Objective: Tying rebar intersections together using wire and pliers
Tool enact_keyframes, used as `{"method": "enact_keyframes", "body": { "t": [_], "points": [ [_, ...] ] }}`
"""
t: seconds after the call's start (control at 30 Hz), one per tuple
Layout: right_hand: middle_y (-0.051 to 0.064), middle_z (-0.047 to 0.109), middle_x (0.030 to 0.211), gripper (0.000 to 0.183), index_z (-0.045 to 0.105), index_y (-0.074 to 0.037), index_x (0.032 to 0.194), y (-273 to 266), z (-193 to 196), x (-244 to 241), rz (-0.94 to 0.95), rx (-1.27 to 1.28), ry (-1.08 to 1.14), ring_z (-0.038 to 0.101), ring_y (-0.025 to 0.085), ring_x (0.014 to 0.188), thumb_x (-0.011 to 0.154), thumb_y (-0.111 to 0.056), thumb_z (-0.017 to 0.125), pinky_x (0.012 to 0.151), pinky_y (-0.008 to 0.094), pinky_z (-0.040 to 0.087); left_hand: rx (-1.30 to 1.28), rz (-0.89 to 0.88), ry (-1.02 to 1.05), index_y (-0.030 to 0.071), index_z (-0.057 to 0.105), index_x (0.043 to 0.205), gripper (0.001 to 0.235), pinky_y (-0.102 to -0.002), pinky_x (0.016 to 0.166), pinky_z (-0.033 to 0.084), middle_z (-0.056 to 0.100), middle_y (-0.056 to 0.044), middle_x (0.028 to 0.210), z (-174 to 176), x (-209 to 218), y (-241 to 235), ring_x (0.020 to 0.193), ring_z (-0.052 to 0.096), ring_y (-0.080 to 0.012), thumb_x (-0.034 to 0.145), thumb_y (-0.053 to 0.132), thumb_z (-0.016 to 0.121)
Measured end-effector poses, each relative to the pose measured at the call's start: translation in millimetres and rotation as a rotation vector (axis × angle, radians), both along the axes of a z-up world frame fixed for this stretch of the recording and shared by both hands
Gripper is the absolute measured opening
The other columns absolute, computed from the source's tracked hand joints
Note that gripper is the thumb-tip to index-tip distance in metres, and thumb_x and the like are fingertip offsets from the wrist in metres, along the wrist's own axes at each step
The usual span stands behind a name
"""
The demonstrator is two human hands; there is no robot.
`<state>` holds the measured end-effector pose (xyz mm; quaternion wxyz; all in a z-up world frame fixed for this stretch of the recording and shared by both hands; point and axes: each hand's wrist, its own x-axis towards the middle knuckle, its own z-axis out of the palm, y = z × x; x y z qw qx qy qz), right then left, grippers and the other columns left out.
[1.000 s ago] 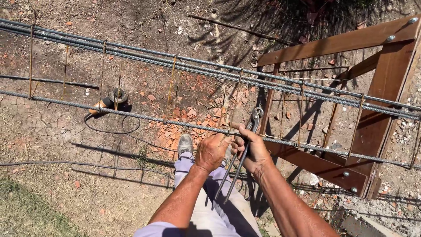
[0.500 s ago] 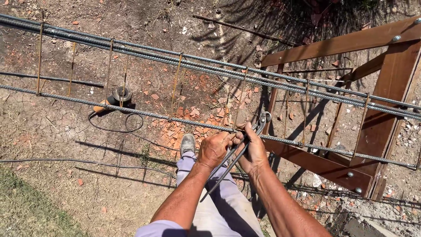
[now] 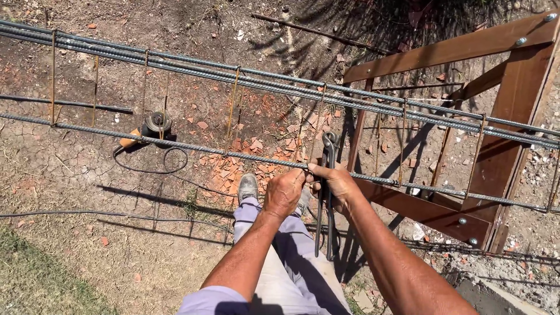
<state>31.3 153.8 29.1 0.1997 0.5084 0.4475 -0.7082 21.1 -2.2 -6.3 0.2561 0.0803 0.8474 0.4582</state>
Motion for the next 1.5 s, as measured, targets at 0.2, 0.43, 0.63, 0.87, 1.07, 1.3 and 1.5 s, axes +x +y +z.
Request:
{"method": "enact_keyframes", "body": {
  "t": [0.2,0.43,0.63,0.87,1.07,1.3,1.5],
  "points": [
    [0.016,0.066,0.085,0.042,0.064,0.002,0.114,7.4,-30.8,12.2,0.303,0.263,0.062,0.065,0.021,0.072,0.084,-0.021,0.081,0.063,0.033,0.060,0.122,0.105,-0.108,0.013,0.063,0.123,0.024,-0.051,0.088,0.056,0.073,-0.020,0.093,-6.3,15.1,2.0,0.096,0.071,-0.0374,0.102,0.015,0.050],
    [0.015,0.067,0.085,0.042,0.068,-0.004,0.108,-7.7,10.1,12.0,0.488,0.538,0.112,0.066,0.025,0.080,0.089,-0.040,0.078,0.082,0.039,0.053,0.045,0.197,-0.284,0.007,0.058,0.132,0.040,-0.055,0.091,0.050,0.074,-0.019,0.079,48.7,10.5,5.4,0.098,0.070,-0.0412,0.097,0.025,0.050],
    [0.025,0.072,0.097,0.032,0.062,-0.003,0.117,-13.9,9.0,15.6,0.586,0.675,0.111,0.071,0.041,0.095,0.097,-0.026,0.070,0.091,0.050,0.054,0.034,0.329,-0.403,-0.002,0.061,0.126,0.050,-0.051,0.094,0.049,0.073,-0.020,0.082,45.0,9.6,14.0,0.093,0.068,-0.0376,0.096,0.032,0.040],
    [0.026,0.073,0.099,0.038,0.064,-0.007,0.121,-15.5,19.4,15.8,0.472,0.673,0.162,0.068,0.048,0.101,0.089,-0.025,0.071,0.088,0.055,0.053,-0.255,0.029,-0.266,-0.002,0.061,0.114,0.043,-0.058,0.089,0.050,0.070,-0.029,0.098,96.4,-5.4,41.3,0.101,0.068,-0.0476,0.098,0.029,0.036],
    [0.019,0.075,0.098,0.035,0.069,-0.018,0.121,-10.6,-18.1,27.5,0.325,0.494,0.091,0.070,0.039,0.099,0.092,-0.036,0.060,0.095,0.047,0.052,-0.385,-0.212,-0.190,0.003,0.069,0.091,0.041,-0.050,0.083,0.055,0.071,-0.017,0.076,103.7,-25.0,66.3,0.081,0.072,-0.0378,0.095,0.035,0.044],
    [0.021,0.074,0.100,0.040,0.069,-0.015,0.117,-2.1,-11.3,26.2,0.304,0.422,0.113,0.068,0.042,0.099,0.091,-0.045,0.062,0.094,0.048,0.049,-0.558,-0.234,-0.247,0.001,0.066,0.083,0.037,-0.052,0.083,0.054,0.066,-0.022,0.075,103.5,-35.7,94.7,0.085,0.068,-0.0401,0.092,0.027,0.042],
    [0.012,0.075,0.101,0.028,0.071,-0.026,0.114,-6.6,-28.4,26.6,0.418,0.486,0.059,0.069,0.037,0.105,0.088,-0.037,0.069,0.091,0.049,0.054,-0.657,-0.819,-0.005,0.003,0.060,0.093,0.032,-0.039,0.080,0.052,0.052,-0.010,0.067,25.9,-44.2,43.0,0.070,0.056,-0.0263,0.102,0.010,0.030]
  ]
}}
